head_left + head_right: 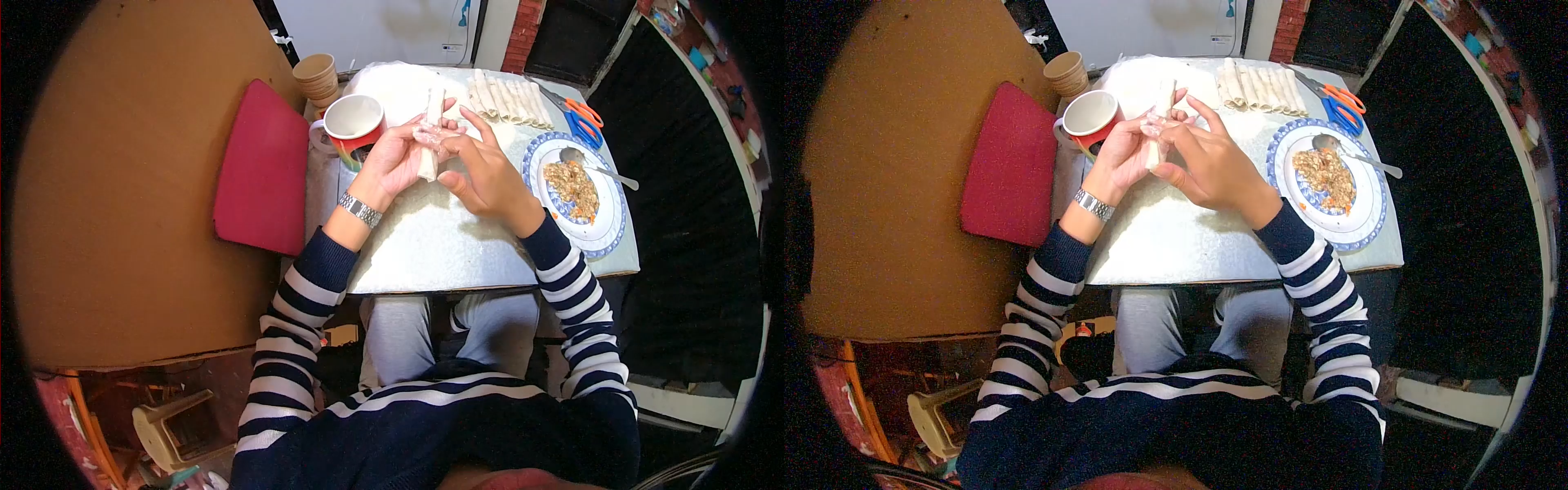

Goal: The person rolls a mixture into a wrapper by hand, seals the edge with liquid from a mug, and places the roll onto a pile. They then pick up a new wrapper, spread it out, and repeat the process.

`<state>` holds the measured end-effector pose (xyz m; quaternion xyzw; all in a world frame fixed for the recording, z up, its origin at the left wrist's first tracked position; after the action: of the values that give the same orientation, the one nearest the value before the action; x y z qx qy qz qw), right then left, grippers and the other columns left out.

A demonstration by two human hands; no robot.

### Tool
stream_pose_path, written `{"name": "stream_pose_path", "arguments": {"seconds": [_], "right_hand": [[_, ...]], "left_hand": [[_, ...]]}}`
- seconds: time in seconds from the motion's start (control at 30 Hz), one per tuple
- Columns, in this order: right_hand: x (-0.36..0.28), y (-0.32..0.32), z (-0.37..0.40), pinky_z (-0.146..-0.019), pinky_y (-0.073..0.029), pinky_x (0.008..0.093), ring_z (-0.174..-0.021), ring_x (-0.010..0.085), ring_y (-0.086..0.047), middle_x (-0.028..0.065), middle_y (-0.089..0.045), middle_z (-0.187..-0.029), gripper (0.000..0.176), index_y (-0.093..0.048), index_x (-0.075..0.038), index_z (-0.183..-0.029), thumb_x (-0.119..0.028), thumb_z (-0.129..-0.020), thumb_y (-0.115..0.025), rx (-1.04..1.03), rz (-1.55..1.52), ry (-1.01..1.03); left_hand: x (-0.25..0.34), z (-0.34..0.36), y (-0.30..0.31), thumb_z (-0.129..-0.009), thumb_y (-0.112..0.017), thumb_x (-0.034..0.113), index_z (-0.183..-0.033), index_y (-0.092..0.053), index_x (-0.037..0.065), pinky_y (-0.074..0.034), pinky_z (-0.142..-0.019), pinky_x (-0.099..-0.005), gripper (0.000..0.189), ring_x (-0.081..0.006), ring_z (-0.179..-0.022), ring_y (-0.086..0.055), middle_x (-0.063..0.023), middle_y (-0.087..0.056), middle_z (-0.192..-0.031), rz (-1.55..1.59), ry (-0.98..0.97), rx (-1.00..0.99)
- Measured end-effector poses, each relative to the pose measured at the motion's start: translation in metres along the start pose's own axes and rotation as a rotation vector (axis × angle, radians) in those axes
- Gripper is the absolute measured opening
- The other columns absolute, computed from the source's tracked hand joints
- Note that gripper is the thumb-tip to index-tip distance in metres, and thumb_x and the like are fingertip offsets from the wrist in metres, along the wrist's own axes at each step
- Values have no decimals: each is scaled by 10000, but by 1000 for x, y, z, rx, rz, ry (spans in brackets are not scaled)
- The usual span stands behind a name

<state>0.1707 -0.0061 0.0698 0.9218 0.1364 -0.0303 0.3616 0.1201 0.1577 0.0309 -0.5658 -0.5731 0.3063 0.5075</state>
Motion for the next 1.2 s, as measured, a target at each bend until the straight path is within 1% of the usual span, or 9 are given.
{"name": "stream_pose_path", "arguments": {"seconds": [0.03,0.13,0.23,0.33,0.43,0.53,0.77,0.97,1.2], "right_hand": [[0,-1,1,-1079,-267,505,-1028,320,-604,165,-632,-1110,383,-545,-20,-1116,-348,-918,-530,3,-23,8],[-4,-2,2,-1070,-291,502,-1041,331,-597,171,-632,-1106,354,-555,-23,-1087,-328,-909,-554,31,-95,21],[-6,-3,4,-1058,-313,494,-1057,330,-590,167,-635,-1088,318,-557,-28,-1066,-300,-904,-569,11,-152,27],[-6,-5,10,-1044,-335,489,-1053,324,-593,146,-642,-1031,291,-560,-34,-1056,-279,-900,-575,23,-219,-1],[-7,-1,5,-1029,-355,487,-1036,330,-599,126,-641,-966,285,-566,-32,-1039,-273,-890,-590,138,-248,10],[-6,6,5,-1019,-368,486,-1033,345,-598,112,-635,-921,278,-570,-23,-1026,-256,-878,-603,135,-174,-3],[-10,-9,4,-1006,-386,486,-911,306,-628,83,-617,-810,251,-583,-22,-1017,-208,-852,-620,96,-208,91],[-14,-8,6,-997,-398,482,-878,287,-629,91,-633,-832,249,-571,-29,-1007,-205,-841,-627,-10,-250,134],[-11,6,1,-1005,-382,473,-921,284,-631,75,-645,-873,231,-574,-26,-975,-204,-834,-621,170,-96,100]], "left_hand": [[0,0,-1,-969,-345,85,-1384,-338,-2,-531,-812,-356,424,-263,-1028,-555,-174,-522,-1084,-15,-1,-7],[-6,1,-11,-930,-315,27,-1422,-292,39,-559,-677,-285,493,-233,-945,-560,-184,-492,-1092,-38,-135,218],[-1,3,-4,-966,-312,71,-1411,-327,67,-551,-713,-294,445,-218,-917,-544,-172,-483,-1099,-86,-88,40],[-4,3,-3,-993,-305,122,-1398,-348,77,-539,-752,-307,410,-212,-894,-532,-144,-485,-1065,-127,-111,61],[-3,2,-8,-989,-373,155,-1341,-395,62,-512,-779,-339,365,-221,-871,-527,-135,-506,-1010,-158,-168,203],[-2,0,-9,-987,-360,144,-1342,-389,69,-497,-801,-346,363,-223,-857,-517,-125,-477,-996,8,-129,53],[4,2,1,-990,-331,133,-1339,-382,64,-479,-794,-351,360,-217,-873,-484,-125,-459,-989,34,-124,-8],[3,-1,1,-995,-340,151,-1328,-392,81,-476,-815,-363,344,-223,-889,-480,-128,-461,-991,14,-172,55],[-1,1,-10,-1003,-345,182,-1322,-399,112,-467,-816,-367,331,-222,-901,-470,-127,-454,-993,1,-199,84]]}}
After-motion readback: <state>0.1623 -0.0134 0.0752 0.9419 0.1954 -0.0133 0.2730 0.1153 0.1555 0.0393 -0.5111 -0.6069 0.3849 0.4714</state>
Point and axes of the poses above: each hand's wrist, its own z-axis away from the middle knuckle, its own y-axis out of the back of the hand, x = y × z, the point moved 1 cm from there along -z, towards the middle knuckle
